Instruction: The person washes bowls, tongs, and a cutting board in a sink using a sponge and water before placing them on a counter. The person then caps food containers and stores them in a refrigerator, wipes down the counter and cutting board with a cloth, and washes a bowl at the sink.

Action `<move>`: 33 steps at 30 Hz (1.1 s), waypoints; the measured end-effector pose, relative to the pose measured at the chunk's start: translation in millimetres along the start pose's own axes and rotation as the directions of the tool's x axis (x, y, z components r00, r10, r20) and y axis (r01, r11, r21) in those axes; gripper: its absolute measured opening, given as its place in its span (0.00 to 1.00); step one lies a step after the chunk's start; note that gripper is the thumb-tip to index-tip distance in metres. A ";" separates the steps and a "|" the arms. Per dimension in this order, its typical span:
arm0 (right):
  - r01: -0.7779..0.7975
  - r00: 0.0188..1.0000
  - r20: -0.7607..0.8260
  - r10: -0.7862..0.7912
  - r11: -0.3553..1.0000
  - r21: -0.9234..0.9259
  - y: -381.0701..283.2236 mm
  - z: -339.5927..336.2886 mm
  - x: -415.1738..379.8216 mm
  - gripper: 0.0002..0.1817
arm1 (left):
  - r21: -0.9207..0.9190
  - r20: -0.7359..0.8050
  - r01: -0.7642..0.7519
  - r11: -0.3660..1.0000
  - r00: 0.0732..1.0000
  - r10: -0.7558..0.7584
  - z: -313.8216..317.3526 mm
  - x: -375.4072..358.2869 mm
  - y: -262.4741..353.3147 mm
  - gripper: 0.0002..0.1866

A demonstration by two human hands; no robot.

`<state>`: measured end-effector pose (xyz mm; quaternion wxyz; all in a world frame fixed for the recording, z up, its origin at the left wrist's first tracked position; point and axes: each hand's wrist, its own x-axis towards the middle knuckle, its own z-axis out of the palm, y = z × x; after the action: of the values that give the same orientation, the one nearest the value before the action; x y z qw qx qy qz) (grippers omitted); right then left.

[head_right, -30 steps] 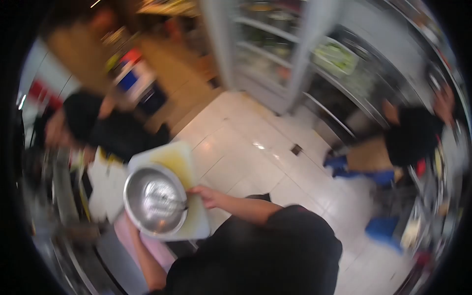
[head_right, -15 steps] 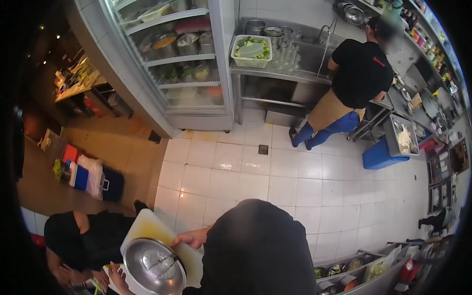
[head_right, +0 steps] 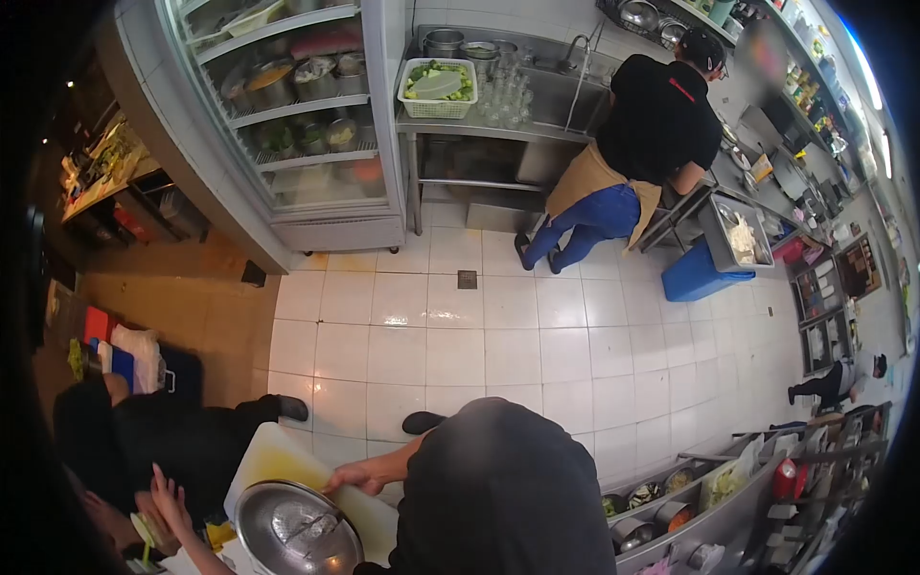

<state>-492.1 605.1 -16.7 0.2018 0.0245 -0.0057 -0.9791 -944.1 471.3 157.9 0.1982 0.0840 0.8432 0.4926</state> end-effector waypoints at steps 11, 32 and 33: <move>-0.095 0.963 -0.252 0.092 0.995 -0.001 -14.5 -48.3 0.0 0.25 | 0.359 0.342 -0.527 0.770 0.842 0.416 21.3 -128.6 111.1 0.27; -0.422 0.896 -0.229 0.381 0.890 -0.170 -80.4 3.6 322.3 0.35 | -0.308 -0.654 0.276 0.911 0.634 -0.413 -121.3 -427.6 -181.7 0.14; -0.420 0.883 -0.327 0.336 0.877 -0.233 -78.1 6.5 365.4 0.35 | -0.306 -0.663 0.320 0.897 0.605 -0.442 -132.9 -413.2 -183.8 0.14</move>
<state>-858.5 532.4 -28.5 0.3909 0.1290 0.1651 -0.8963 -614.8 134.1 161.0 -0.0404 -0.3125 0.8091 0.4960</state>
